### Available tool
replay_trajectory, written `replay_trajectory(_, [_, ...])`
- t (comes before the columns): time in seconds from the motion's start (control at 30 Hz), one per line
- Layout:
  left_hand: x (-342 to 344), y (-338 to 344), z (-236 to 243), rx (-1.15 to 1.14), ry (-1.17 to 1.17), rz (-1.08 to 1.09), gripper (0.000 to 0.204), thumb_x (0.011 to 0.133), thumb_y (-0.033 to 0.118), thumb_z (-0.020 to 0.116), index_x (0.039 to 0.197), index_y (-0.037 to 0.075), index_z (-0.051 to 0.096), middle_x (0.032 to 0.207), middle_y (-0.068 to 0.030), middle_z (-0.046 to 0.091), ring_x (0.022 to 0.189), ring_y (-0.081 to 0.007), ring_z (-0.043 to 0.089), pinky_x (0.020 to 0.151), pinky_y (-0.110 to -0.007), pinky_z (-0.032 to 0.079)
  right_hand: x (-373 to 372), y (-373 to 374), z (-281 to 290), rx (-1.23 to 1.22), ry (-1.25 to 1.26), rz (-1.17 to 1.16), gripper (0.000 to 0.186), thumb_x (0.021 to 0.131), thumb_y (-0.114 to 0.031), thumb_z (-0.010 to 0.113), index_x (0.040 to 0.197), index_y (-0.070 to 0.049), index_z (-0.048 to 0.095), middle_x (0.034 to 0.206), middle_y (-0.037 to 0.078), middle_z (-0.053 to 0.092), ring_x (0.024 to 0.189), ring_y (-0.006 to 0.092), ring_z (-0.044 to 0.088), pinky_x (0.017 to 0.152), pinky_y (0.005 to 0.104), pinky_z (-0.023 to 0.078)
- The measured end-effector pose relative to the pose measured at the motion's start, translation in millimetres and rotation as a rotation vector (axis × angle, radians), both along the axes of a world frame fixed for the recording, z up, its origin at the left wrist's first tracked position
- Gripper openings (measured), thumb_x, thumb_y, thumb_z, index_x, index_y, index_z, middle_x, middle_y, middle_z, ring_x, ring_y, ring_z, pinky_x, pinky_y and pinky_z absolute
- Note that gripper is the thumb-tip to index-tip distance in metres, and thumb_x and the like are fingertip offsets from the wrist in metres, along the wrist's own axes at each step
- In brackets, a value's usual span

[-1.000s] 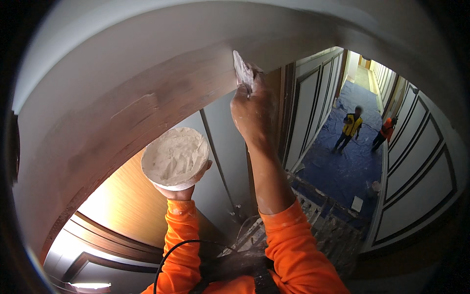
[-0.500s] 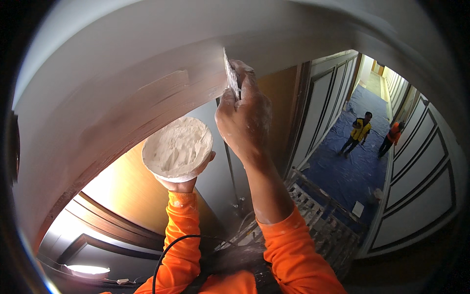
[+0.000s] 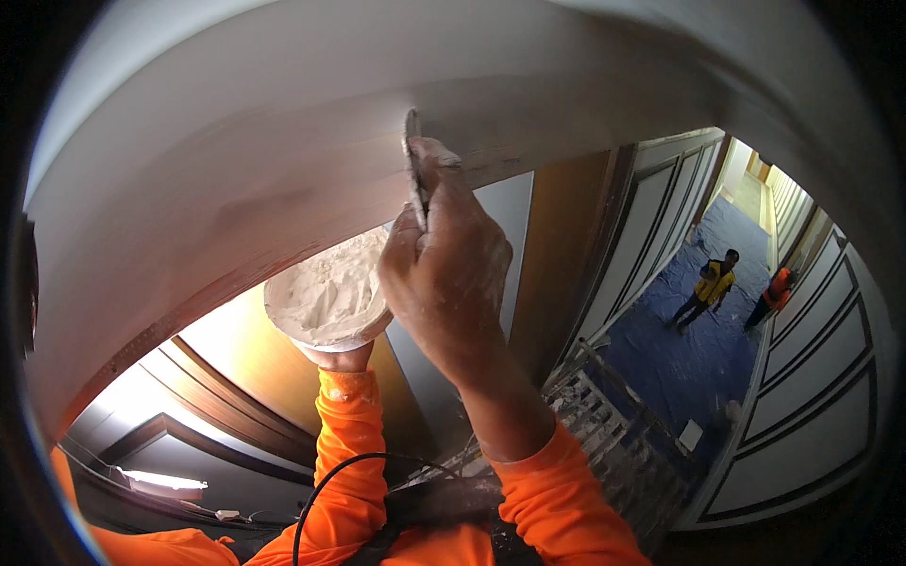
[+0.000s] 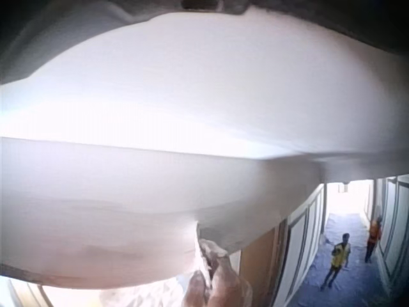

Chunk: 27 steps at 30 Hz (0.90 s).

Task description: The person applies plaster to the upper edge of a doorway using a trowel while holding a container of compound, smoothing the surface with broad strokes and occasionally scraping excess material from the tool.

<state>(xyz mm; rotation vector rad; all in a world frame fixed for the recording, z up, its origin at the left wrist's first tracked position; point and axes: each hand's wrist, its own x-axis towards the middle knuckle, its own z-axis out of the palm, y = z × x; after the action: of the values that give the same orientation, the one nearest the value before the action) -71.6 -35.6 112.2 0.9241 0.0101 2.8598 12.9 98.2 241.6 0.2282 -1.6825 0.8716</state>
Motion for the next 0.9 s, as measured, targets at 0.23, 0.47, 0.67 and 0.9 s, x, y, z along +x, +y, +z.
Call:
replay_trajectory(0.23, [27.9,23.3,27.4,0.066,-0.005,0.024,0.068,0.092,0.059,0.035,0.142,0.013,0.037,0.144,-0.0137,0.04,0.131,-0.037,0.039,0.108,-0.057,0.032,30.6,12.2,35.0,0.103,0.075,0.065,0.046,0.077,0.01,0.054,0.123,0.003,0.049,0.104,0.024,0.063,0.084,0.0332,0.069,0.071,0.0392,0.058])
replay_trajectory(0.47, [55.3,49.8,65.4,-0.05,-0.08,0.192,0.071,0.09,0.062,0.034,0.142,0.012,0.037,0.144,-0.0138,0.04,0.131,-0.0373,0.039,0.108,-0.057,0.032,56.8,11.3,83.7,0.084,-0.05,0.143,0.056,0.072,0.005,0.059,0.127,0.0,0.047,0.092,0.017,0.061,0.075,0.0312,0.066,0.066,0.0381,0.057])
replay_trajectory(0.67, [102.2,35.8,73.7,-0.055,-0.109,0.339,0.074,0.089,0.064,0.034,0.142,0.012,0.036,0.145,-0.0139,0.04,0.131,-0.0375,0.039,0.108,-0.057,0.033,75.5,-14.5,92.4,0.173,0.025,0.169,0.058,0.074,0.001,0.061,0.13,-0.002,0.045,0.091,0.02,0.059,0.068,0.0327,0.066,0.056,0.04,0.057])
replay_trajectory(0.9, [119.8,20.6,37.7,-0.042,-0.142,0.371,0.078,0.087,0.066,0.034,0.142,0.012,0.036,0.145,-0.0141,0.04,0.131,-0.0377,0.04,0.108,-0.057,0.033,91.7,-41.6,31.4,0.283,-0.071,0.691,0.068,0.079,0.003,0.055,0.143,-0.006,0.032,0.101,0.019,0.06,0.081,0.0301,0.066,0.066,0.0379,0.057])
